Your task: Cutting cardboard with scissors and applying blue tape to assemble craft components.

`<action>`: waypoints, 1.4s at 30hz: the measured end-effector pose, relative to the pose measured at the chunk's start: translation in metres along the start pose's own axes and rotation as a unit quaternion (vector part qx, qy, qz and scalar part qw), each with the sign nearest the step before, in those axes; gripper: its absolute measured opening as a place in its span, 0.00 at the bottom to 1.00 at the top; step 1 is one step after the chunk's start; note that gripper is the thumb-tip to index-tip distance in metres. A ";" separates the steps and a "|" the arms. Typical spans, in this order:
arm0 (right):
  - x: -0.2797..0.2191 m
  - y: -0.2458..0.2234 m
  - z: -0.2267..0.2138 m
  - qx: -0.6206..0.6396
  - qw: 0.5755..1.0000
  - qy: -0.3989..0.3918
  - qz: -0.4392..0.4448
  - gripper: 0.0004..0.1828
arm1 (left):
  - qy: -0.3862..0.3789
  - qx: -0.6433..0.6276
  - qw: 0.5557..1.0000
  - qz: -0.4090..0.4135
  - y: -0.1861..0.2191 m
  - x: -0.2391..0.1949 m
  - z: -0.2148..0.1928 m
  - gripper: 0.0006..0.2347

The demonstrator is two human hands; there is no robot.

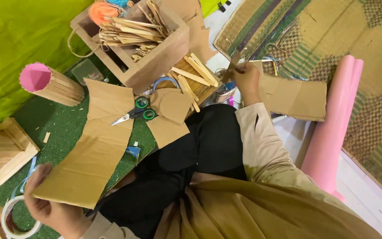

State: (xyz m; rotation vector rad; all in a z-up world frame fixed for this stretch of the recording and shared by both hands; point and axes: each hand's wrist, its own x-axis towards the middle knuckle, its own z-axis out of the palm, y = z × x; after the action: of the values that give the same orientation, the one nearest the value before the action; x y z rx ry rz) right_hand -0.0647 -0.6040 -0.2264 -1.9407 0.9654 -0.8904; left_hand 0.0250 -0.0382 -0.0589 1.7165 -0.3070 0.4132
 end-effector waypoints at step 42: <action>-0.171 -0.306 0.037 -0.032 0.834 -0.209 -0.510 0.15 | -0.097 -0.080 0.991 0.050 -0.009 0.011 -0.023 0.05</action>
State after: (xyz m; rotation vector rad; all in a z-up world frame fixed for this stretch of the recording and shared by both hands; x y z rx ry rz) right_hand -0.0200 -0.3211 -0.0211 -2.5583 -0.3996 -0.8899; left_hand 0.0365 -0.0138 -0.0581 1.5901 -0.5546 0.2869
